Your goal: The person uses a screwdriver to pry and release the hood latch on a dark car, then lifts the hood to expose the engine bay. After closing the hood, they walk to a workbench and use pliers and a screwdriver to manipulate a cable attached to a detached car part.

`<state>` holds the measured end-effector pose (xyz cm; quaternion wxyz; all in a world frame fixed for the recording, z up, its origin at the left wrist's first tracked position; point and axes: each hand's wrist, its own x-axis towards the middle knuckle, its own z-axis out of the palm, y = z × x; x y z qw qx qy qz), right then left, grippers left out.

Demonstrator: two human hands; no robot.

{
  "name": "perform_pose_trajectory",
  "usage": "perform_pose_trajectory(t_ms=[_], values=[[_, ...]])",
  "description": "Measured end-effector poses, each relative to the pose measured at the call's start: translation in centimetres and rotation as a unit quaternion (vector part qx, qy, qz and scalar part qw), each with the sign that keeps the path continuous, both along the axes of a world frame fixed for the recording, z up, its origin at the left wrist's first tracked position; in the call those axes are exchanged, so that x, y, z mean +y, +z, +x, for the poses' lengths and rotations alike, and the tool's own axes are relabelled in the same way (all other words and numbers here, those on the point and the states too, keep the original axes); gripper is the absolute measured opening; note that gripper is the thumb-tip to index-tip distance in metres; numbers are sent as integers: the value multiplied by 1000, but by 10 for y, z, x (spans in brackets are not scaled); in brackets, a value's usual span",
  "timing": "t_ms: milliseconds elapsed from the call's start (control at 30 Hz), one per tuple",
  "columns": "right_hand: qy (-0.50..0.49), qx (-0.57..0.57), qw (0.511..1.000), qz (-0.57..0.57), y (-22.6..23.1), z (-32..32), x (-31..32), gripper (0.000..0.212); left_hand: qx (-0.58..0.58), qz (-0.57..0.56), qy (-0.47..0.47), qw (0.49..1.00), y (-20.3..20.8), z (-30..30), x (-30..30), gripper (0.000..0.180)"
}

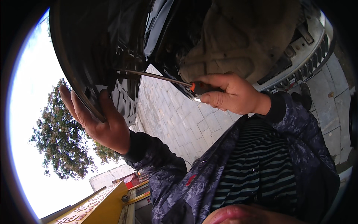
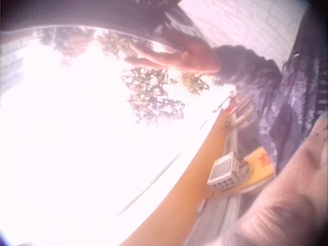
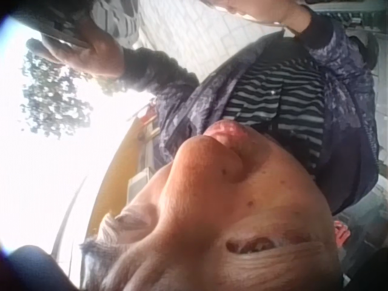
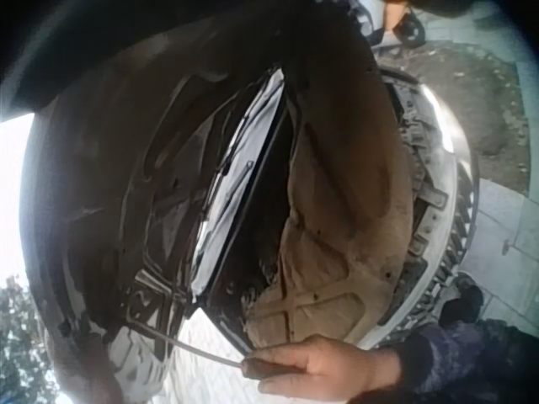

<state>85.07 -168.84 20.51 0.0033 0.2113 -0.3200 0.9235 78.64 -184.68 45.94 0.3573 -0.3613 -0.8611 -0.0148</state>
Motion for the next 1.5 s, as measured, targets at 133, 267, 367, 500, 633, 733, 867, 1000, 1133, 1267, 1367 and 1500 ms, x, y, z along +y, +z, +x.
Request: perform_pose_trajectory(t_ms=[133,267,367,500,633,733,867,1000,1133,1267,1367,1500], values=[[-451,116,843,268,5,-3,-7,47,77,-34,30,996,-3,3,8,54],[-472,110,804,345,5,-1,-9,46,71,-28,61,995,-9,6,11,52],[-439,118,832,319,-3,-5,-8,44,25,-11,113,993,-10,11,12,50],[-398,119,867,277,-12,-10,-9,42,4,8,145,989,-13,12,9,49],[-326,109,912,224,-13,-9,-9,42,19,-25,138,990,-16,11,5,49],[-246,100,943,201,-10,-7,-3,39,21,-26,154,988,-14,11,2,50],[-133,90,972,170,-6,-6,9,36,13,-23,164,986,-10,10,2,49],[-83,85,979,164,-4,-8,16,40,17,-16,173,985,-10,10,7,47],[-218,104,949,201,0,-3,11,38,30,31,111,993,-15,9,11,47],[-341,89,900,258,5,3,6,37,71,1,105,992,-18,9,12,50],[-261,89,920,279,3,0,10,36,51,10,114,992,-17,10,12,52],[-206,104,943,241,-1,-9,19,36,-1,53,136,989,-17,11,12,56]])
